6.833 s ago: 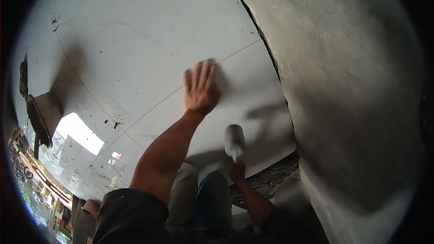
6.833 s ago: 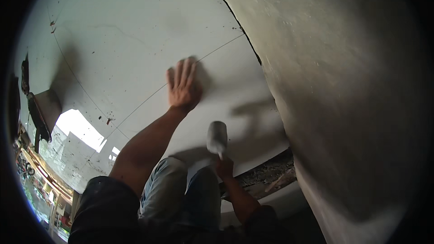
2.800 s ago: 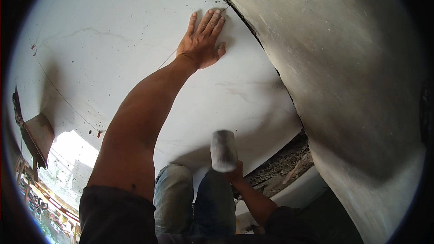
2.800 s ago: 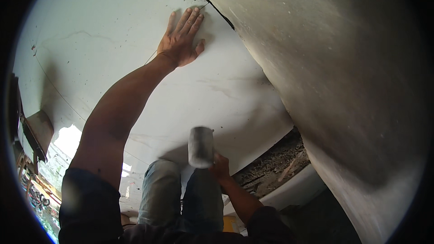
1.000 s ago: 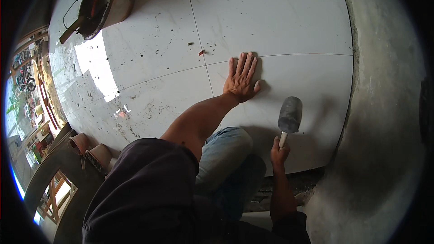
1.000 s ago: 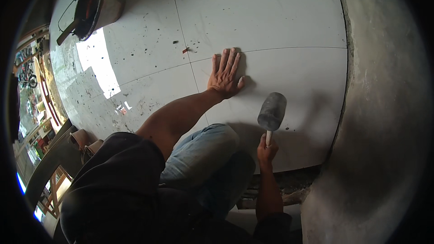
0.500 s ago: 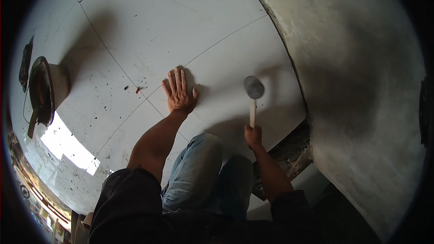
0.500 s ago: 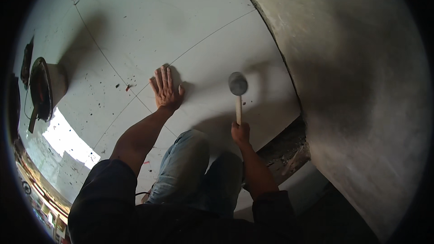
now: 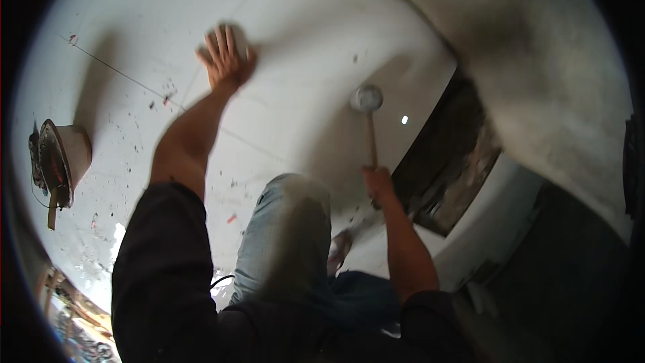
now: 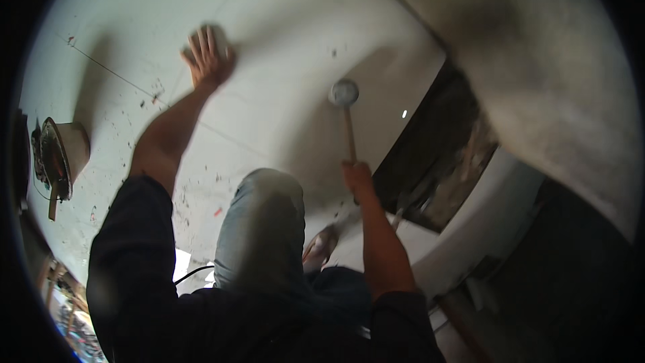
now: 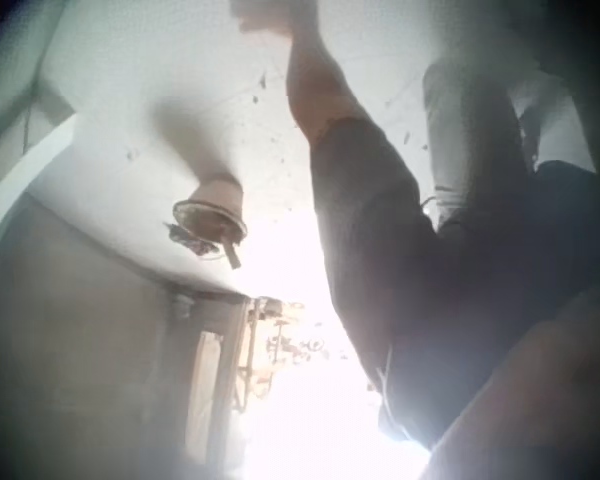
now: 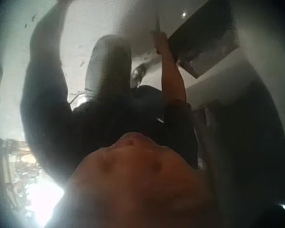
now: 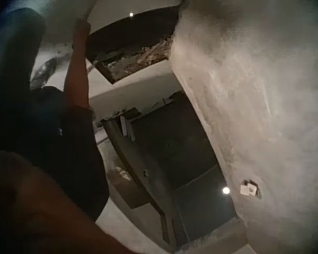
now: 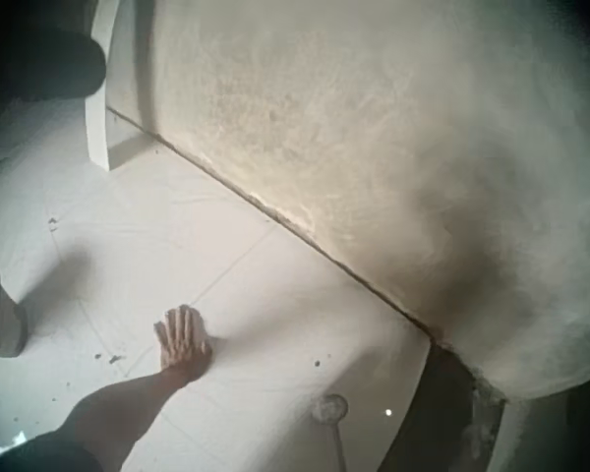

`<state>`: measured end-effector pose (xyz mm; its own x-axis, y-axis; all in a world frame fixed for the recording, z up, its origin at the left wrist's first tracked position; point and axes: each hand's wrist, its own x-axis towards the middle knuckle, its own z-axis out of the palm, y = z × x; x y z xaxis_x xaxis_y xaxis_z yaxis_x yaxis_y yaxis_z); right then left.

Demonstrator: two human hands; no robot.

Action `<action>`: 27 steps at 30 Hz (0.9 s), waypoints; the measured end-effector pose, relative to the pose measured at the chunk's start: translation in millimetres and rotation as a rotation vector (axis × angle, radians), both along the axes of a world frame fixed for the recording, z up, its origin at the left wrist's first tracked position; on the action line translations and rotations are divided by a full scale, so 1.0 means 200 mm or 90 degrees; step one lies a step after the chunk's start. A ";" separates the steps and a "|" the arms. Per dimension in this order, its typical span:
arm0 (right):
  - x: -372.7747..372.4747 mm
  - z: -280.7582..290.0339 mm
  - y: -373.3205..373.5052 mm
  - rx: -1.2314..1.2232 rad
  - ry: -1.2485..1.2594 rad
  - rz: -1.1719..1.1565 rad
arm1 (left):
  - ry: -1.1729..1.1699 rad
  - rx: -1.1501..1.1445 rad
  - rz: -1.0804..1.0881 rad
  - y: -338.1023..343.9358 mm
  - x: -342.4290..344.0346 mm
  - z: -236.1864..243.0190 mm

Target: The person positions and levels a floor tile by tapping it with a rubber mallet and using a trowel to adjust the mortar underneath.

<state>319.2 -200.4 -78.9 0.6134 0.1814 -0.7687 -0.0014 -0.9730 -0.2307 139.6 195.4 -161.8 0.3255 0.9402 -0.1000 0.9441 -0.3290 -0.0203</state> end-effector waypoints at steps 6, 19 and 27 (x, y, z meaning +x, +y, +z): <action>-0.20 0.08 -0.31 -0.007 0.046 -0.057 | -0.135 0.165 -0.226 0.04 -0.09 -0.18; -0.12 0.18 -0.76 0.080 -0.048 -0.152 | -0.067 -0.255 -0.865 -1.79 0.08 0.11; -0.13 0.25 -0.78 0.139 -0.122 -0.320 | -0.121 -0.251 -1.064 -2.02 0.30 0.05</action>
